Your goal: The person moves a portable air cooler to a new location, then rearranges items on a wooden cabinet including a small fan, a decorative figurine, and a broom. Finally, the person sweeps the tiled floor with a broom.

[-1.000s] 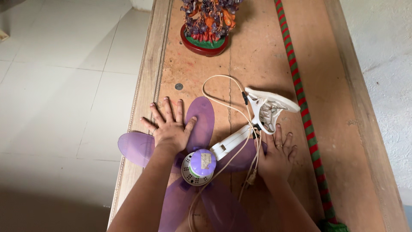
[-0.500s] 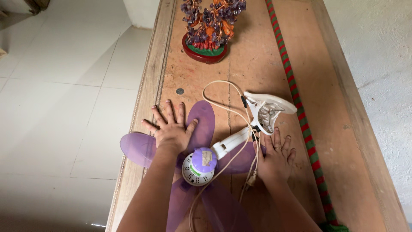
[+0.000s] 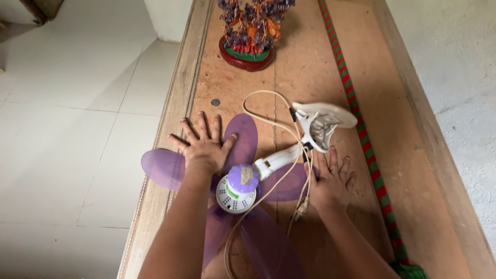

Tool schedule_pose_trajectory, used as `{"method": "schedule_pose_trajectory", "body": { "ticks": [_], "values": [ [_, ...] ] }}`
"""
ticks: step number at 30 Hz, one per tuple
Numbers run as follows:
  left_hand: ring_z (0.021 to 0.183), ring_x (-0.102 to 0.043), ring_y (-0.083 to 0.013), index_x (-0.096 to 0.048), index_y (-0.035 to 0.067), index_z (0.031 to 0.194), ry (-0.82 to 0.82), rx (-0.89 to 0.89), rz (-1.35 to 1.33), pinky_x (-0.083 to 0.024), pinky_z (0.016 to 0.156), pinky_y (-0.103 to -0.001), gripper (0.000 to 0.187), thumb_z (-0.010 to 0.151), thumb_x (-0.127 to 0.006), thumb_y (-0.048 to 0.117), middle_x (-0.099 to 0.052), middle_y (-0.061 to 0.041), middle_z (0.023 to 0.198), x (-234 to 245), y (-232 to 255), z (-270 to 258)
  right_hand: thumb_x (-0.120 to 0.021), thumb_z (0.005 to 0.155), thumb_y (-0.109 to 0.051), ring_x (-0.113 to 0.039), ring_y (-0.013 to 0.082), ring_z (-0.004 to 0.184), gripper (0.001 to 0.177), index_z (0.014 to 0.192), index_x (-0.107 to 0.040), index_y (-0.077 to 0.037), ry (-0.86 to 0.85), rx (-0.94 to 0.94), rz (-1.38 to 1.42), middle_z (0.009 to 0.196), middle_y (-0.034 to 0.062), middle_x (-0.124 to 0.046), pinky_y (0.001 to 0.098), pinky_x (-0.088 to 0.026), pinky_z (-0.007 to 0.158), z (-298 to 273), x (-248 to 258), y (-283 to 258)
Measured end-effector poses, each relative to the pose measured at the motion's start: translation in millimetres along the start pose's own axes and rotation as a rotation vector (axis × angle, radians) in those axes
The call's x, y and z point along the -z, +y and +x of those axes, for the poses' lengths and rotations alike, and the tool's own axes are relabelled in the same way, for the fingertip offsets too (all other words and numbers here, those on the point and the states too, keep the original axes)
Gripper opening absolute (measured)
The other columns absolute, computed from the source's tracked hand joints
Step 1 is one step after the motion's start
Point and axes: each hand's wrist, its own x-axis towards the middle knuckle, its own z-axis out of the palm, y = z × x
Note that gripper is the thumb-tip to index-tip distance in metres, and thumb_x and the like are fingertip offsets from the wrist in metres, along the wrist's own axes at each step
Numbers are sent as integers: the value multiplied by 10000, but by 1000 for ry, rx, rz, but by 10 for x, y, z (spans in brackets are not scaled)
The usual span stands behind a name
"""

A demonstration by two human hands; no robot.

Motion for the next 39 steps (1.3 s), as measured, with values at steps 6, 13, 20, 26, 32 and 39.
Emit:
{"method": "schedule_pose_trajectory", "body": {
  "ticks": [6, 13, 20, 26, 32, 39],
  "values": [
    [1520, 190, -485, 42, 339, 1628, 33, 2, -7, 99, 1064, -836, 829, 940, -163, 755, 146, -54, 1710, -11, 18, 29, -268, 947, -716, -67, 318, 1556, 691, 1590, -173, -480, -28, -19, -27, 1704, -88, -104, 559, -89, 1221, -12, 55, -27],
    [1520, 197, -484, 22, 346, 1629, 37, 6, -15, 94, 1053, -851, 824, 943, -172, 759, 143, -44, 1716, 1, 44, 33, -242, 941, -730, -43, 301, 1558, 696, 1590, -133, -503, -68, -44, -39, 1703, -102, -80, 545, -81, 1231, -31, 142, -76],
    [1517, 205, -479, 46, 373, 1627, 30, -3, -3, 73, 1030, -878, 828, 933, -184, 763, 156, -15, 1713, 33, 38, 66, -257, 930, -736, -5, 298, 1558, 709, 1585, -134, -495, -77, -39, -26, 1702, -95, -36, 555, -66, 1218, -64, 99, -39],
    [1515, 227, -491, 48, 381, 1615, 0, 2, -10, 74, 997, -898, 814, 927, -169, 758, 167, -19, 1711, 55, 46, 106, -275, 943, -719, -39, 321, 1552, 698, 1587, -182, -464, -25, -17, -15, 1704, -79, -78, 559, -77, 1212, -55, 74, -24],
    [1512, 200, -505, 65, 355, 1616, 9, -9, 3, 82, 1003, -889, 842, 926, -148, 788, 145, -39, 1711, 99, 63, 39, -272, 963, -686, -47, 346, 1548, 678, 1597, -183, -461, -9, 7, 22, 1705, -55, -106, 578, -63, 1207, -49, 46, -11],
    [1500, -271, -362, -259, 250, 1599, 304, -166, -318, -119, 1231, -643, 757, 960, -345, 646, -291, -74, 1670, 53, -4, -546, -358, 993, -579, -70, 308, 1597, 796, 1654, -116, -209, 1, 99, 526, 1712, 34, -157, 535, -4, 1256, -75, 7, 285]
  ]
}}
